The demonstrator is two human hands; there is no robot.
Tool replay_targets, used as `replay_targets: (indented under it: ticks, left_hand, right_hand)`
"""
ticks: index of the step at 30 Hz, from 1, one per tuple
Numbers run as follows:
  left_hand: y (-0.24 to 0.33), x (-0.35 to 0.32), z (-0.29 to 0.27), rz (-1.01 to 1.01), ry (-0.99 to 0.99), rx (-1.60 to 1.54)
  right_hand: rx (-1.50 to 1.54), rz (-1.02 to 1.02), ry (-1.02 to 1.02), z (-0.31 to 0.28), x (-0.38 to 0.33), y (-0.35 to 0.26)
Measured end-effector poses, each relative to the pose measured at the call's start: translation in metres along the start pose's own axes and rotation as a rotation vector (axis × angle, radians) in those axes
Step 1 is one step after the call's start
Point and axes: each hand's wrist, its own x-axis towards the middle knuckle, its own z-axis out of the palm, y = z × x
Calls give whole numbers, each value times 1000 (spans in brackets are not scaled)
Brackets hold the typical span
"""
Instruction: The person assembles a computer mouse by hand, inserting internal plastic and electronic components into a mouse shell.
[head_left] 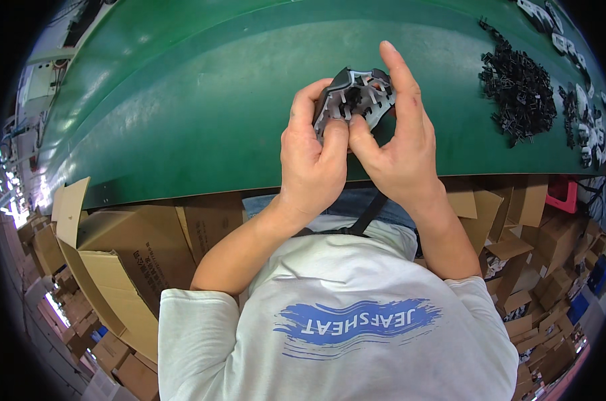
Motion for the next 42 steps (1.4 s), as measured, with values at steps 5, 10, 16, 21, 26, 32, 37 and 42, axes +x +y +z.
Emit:
replay_targets:
  ticks: [5, 10, 16, 21, 26, 32, 37, 42]
  left_hand:
    - [-3, -3, 1, -27, -16, -23]
    - [-25, -3, 5, 121, -3, 43]
    - [-11, -2, 3, 141, -18, 92]
    - [26, -10, -43, -381, -175, -142]
    - [77, -45, -202, -232, 309, 48]
    - [134, -136, -467, 42, 1043, 413]
    - [208, -301, -650, -118, 1199, 689]
    - [135, -292, -625, -438, 1130, 835]
  right_hand:
    - [53, 72, -20, 0, -6, 1]
    - [58, 31, 13, 1, -7, 3]
    - [-19, 45, -40, -8, -5, -1]
    - [321, 338, -495, -40, 7, -7]
    - [-89, 216, -427, -96, 37, 48]
    - [-1072, 178, -162, -148, 115, 134]
    - [-1113, 151, -293, -140, 128, 185]
    - [-865, 83, -376, -140, 115, 159]
